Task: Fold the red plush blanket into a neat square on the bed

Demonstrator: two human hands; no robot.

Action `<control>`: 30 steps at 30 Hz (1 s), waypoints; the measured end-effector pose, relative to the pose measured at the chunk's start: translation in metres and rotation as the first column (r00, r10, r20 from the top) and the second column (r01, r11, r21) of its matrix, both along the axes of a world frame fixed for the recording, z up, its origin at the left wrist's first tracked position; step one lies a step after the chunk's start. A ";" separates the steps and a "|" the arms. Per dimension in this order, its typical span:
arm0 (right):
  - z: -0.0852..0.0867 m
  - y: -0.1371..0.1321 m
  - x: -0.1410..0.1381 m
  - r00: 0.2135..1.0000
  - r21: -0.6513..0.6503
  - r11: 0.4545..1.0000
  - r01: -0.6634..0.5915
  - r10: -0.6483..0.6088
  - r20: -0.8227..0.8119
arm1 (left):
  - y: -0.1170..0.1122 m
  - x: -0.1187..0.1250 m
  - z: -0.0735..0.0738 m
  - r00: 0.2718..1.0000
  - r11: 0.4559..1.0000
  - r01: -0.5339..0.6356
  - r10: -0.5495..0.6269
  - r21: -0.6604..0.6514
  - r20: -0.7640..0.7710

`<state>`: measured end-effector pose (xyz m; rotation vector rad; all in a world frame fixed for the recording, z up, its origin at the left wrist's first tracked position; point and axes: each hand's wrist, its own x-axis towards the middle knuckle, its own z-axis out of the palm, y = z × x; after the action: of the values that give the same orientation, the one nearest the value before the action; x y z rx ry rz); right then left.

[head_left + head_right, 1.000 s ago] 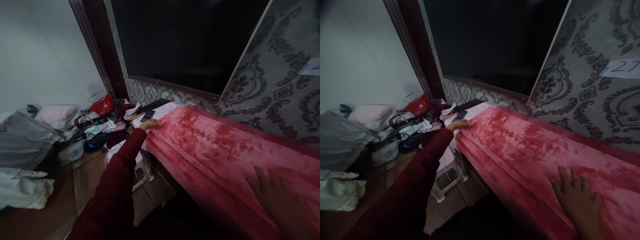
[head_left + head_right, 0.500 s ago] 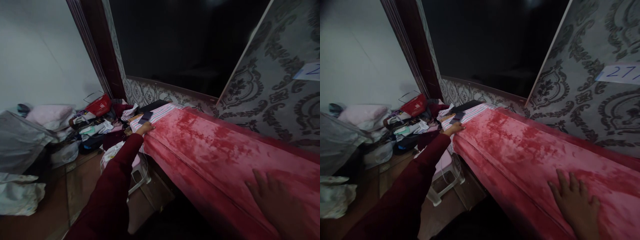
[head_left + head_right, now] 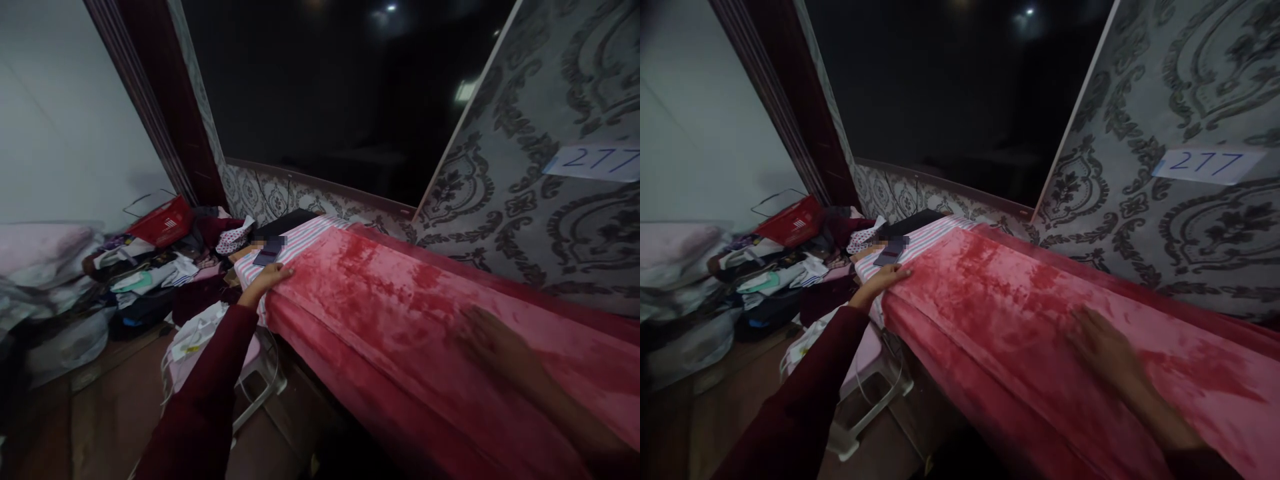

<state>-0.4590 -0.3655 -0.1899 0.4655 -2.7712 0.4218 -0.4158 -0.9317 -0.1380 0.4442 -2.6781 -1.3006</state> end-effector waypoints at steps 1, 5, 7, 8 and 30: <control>0.011 -0.020 -0.014 0.998 -0.024 0.998 -0.055 0.056 0.043 | -0.002 0.003 -0.001 1.000 0.999 0.008 -0.008 0.038 -0.012; 0.043 -0.104 -0.071 0.980 -0.108 0.982 -0.153 0.166 0.114 | -0.002 0.012 -0.011 0.992 0.982 -0.018 0.042 0.190 -0.123; 0.050 -0.142 -0.097 0.973 -0.154 0.972 -0.175 0.195 0.125 | 0.001 0.014 -0.018 0.978 0.977 -0.036 0.078 0.209 -0.194; 0.052 -0.158 -0.109 0.970 -0.173 0.968 -0.182 0.206 0.127 | 0.003 0.015 -0.021 0.970 0.977 -0.049 0.096 0.207 -0.225; 0.030 -0.348 -0.241 0.983 -0.008 0.990 -0.139 0.139 0.122 | 0.009 0.018 -0.032 0.958 0.938 -0.101 0.182 0.330 -0.224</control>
<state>-0.6995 -0.7138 -0.1603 0.6575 -2.8663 0.4977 -0.3978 -0.9222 -0.1704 0.4625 -2.1963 -1.6262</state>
